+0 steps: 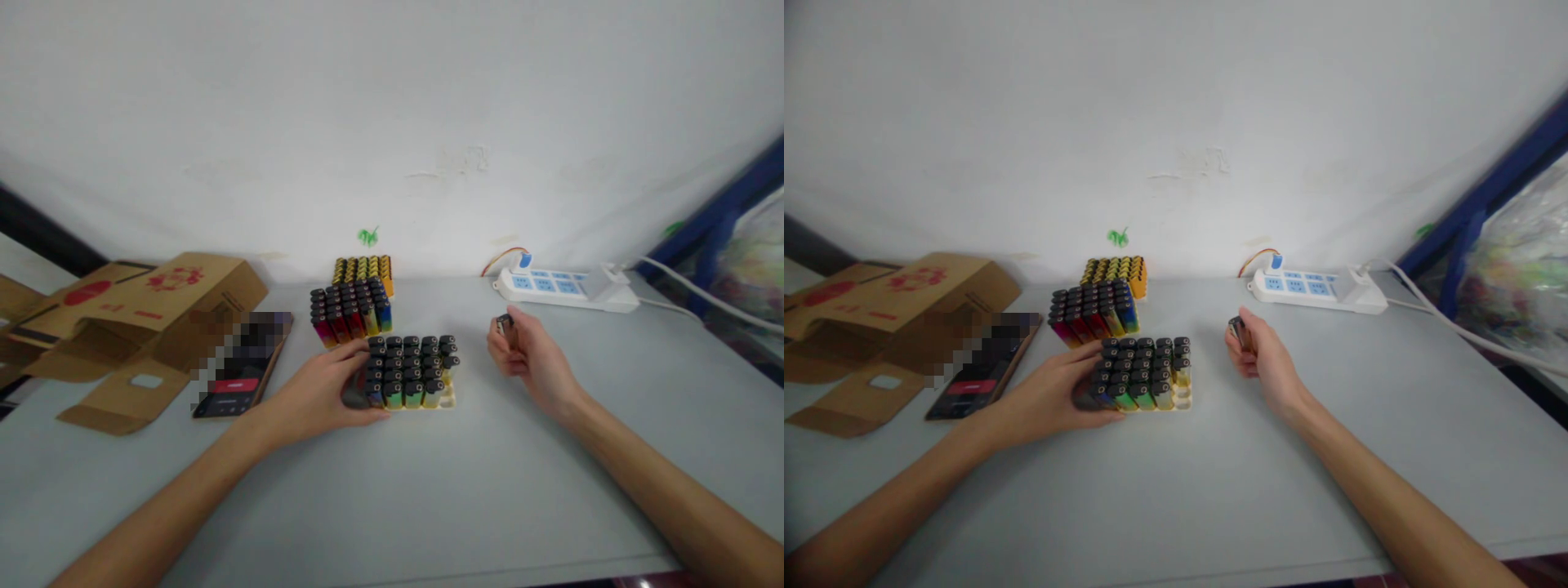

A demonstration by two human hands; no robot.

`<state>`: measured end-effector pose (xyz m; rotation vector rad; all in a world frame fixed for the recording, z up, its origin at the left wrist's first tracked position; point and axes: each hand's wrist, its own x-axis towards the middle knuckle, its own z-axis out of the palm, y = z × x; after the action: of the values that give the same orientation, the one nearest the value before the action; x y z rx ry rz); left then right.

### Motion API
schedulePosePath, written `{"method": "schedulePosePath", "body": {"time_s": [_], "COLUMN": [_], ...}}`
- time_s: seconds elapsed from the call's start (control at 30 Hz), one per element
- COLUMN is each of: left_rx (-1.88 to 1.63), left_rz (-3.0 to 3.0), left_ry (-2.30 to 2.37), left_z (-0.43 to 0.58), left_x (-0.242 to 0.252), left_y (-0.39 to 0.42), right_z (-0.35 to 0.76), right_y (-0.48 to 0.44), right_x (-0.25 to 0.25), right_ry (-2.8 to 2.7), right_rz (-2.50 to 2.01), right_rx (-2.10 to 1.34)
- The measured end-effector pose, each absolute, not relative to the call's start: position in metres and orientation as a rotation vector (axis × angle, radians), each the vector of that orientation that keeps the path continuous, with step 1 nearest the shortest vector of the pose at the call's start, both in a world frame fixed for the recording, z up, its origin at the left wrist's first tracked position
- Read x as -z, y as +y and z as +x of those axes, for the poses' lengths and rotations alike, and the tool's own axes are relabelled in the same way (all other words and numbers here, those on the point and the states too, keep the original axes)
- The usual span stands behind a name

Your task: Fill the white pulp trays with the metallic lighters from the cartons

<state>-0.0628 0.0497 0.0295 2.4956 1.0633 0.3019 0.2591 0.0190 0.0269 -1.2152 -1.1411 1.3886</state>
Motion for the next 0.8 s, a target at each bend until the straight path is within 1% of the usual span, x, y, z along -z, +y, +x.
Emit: {"method": "schedulePosePath", "body": {"time_s": [0.17,0.37,0.67,0.8], "left_rx": [-0.316,-0.324,-0.338,-0.326], "left_rz": [2.490,2.479,2.474,2.488], "left_ry": [1.051,1.054,1.065,1.057], "left_z": [-0.0633,-0.0630,-0.0632,-0.0638], "left_x": [-0.0295,-0.0287,-0.0293,-0.0282], "left_y": [0.0499,0.0504,0.0493,0.0493], "right_z": [0.2564,0.2576,0.2600,0.2587], "right_y": [0.0196,0.0186,0.0234,0.0219], "right_x": [-0.0245,-0.0243,-0.0182,-0.0180], "right_ry": [-1.126,-1.191,-1.162,-1.281], "right_rz": [-1.328,-1.333,-1.234,-1.175], "right_rx": [-1.288,-1.231,-1.234,-1.183]}}
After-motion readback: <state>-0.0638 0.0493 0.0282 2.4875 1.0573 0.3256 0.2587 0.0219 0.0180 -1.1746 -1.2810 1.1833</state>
